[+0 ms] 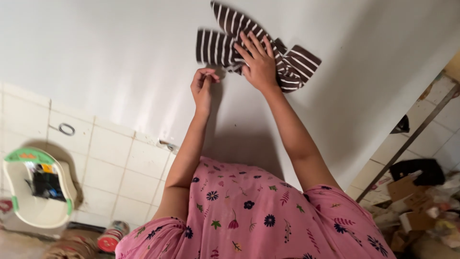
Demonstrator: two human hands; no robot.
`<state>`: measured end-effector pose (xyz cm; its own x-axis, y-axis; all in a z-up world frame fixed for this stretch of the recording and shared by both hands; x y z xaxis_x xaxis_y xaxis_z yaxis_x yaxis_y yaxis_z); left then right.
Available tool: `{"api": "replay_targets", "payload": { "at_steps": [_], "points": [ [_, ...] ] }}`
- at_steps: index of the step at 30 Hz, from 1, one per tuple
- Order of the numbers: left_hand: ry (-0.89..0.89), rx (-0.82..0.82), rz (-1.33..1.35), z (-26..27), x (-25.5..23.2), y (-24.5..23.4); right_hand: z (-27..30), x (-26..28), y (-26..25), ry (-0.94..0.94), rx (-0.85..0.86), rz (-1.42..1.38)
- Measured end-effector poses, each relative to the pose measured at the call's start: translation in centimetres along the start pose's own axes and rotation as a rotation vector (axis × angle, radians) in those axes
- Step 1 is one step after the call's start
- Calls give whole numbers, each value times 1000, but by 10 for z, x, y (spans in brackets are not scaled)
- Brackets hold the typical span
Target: The person wipes a large white surface with a striped cloth, moving the cloth back and forth across the surface. The person occasionally lifts the cloth to reposition it and continues wiping different sections of the surface.
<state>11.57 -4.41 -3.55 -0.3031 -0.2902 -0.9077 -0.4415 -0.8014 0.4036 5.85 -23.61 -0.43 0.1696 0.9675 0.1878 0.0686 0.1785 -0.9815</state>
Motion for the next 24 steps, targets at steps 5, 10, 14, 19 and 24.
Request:
{"api": "replay_targets", "payload": {
  "at_steps": [5, 10, 14, 19, 24],
  "points": [
    [-39, -16, 7, -26, -10, 7, 85, -228, 113, 165, -481, -1259],
    [-37, 20, 32, -43, -12, 21, 114, -201, -39, 883, -355, 276],
    [1, -8, 5, -53, 2, 31, 92, -96, -45, 460, -535, 9],
    [-22, 24, -4, -65, -1, 48, 107, -39, -48, -28, -313, -34],
    [-14, 45, 19, -76, -6, 56, 128, -148, -84, 315, -526, 127]
  ]
}}
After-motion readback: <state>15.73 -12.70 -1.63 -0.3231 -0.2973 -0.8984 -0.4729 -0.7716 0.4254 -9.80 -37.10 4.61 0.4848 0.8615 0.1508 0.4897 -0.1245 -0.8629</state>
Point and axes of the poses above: each hand's wrist, its own z-axis away from the middle knuckle, its own y-axis out of the palm, x = y × z, the point moved 8 cm from there along -z, towards the middle knuckle, and after that the axes turned 5 degrees about x, right-handed, at the moved point
